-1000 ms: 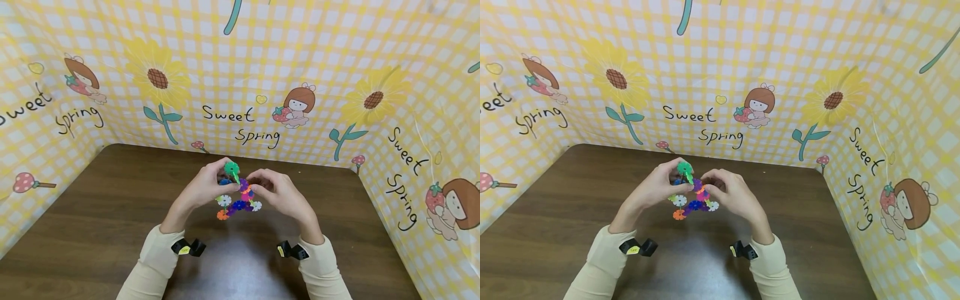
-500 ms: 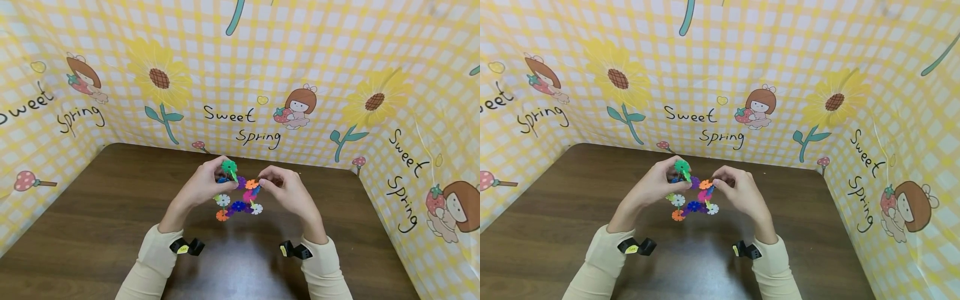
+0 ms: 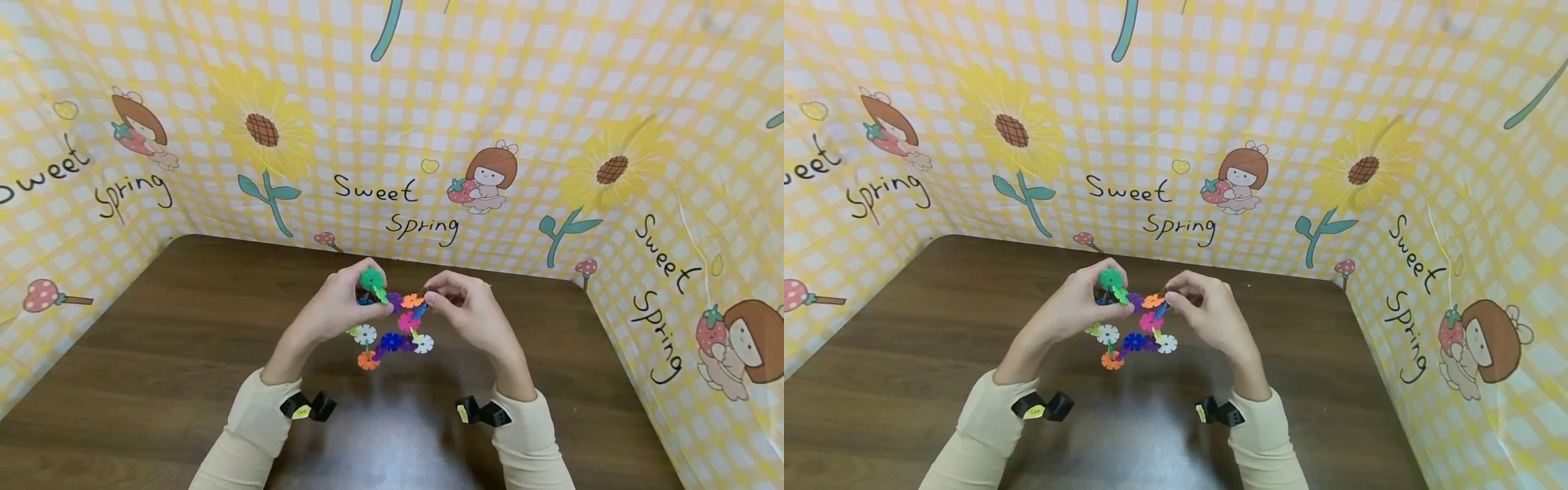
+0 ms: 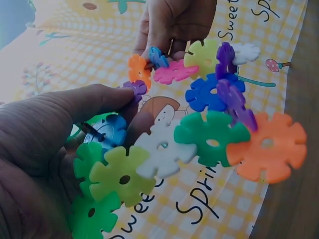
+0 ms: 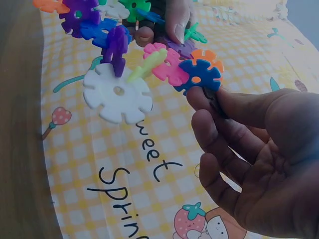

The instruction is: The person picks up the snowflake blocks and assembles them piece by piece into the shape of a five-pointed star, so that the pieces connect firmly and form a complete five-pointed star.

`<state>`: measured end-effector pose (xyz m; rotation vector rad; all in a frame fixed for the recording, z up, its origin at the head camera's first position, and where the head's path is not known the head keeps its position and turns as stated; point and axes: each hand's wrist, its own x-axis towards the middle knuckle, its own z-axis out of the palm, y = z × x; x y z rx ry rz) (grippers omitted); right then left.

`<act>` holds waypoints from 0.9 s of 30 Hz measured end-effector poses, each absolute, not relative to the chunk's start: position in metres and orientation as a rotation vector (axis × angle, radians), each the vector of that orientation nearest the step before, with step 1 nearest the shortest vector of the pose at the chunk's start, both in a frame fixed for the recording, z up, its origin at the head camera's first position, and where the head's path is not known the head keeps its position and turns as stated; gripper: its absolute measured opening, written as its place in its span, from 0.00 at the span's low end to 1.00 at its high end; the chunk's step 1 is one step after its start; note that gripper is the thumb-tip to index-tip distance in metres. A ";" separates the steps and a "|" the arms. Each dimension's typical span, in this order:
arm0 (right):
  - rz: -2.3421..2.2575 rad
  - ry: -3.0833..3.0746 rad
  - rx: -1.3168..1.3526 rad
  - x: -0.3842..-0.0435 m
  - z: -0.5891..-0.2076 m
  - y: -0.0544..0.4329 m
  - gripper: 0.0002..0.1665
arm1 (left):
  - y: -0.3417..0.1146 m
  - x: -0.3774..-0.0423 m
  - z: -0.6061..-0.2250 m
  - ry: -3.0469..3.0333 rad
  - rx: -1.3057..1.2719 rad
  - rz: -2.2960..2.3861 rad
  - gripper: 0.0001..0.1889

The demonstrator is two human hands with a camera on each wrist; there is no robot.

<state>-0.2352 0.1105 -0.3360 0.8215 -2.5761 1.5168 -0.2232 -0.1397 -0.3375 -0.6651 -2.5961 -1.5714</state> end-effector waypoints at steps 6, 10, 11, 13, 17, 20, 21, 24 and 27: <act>1.554 -2.577 0.792 -0.234 -0.336 0.108 0.06 | -0.137 -0.220 -0.335 -2.574 -0.644 -1.573 0.15; 1.563 -2.584 0.819 -0.232 -0.335 0.107 0.05 | -0.138 -0.218 -0.333 -2.558 -0.644 -1.602 0.15; 1.571 -2.584 0.834 -0.231 -0.335 0.107 0.05 | -0.139 -0.218 -0.332 -2.557 -0.646 -1.615 0.15; 1.600 -2.584 0.856 -0.231 -0.335 0.106 0.04 | -0.140 -0.217 -0.331 -2.557 -0.654 -1.641 0.14; 1.655 -2.582 0.881 -0.230 -0.334 0.108 0.04 | -0.139 -0.215 -0.329 -2.568 -0.684 -1.675 0.14; 1.668 -2.586 0.882 -0.228 -0.331 0.109 0.04 | -0.138 -0.214 -0.328 -2.583 -0.703 -1.669 0.14; 1.673 -2.586 0.879 -0.228 -0.331 0.109 0.04 | -0.138 -0.213 -0.328 -2.585 -0.707 -1.664 0.14; 1.698 -2.577 0.871 -0.226 -0.329 0.108 0.03 | -0.138 -0.213 -0.327 -2.586 -0.715 -1.649 0.14; 1.747 -2.566 0.867 -0.226 -0.328 0.107 0.03 | -0.139 -0.212 -0.326 -2.580 -0.706 -1.651 0.14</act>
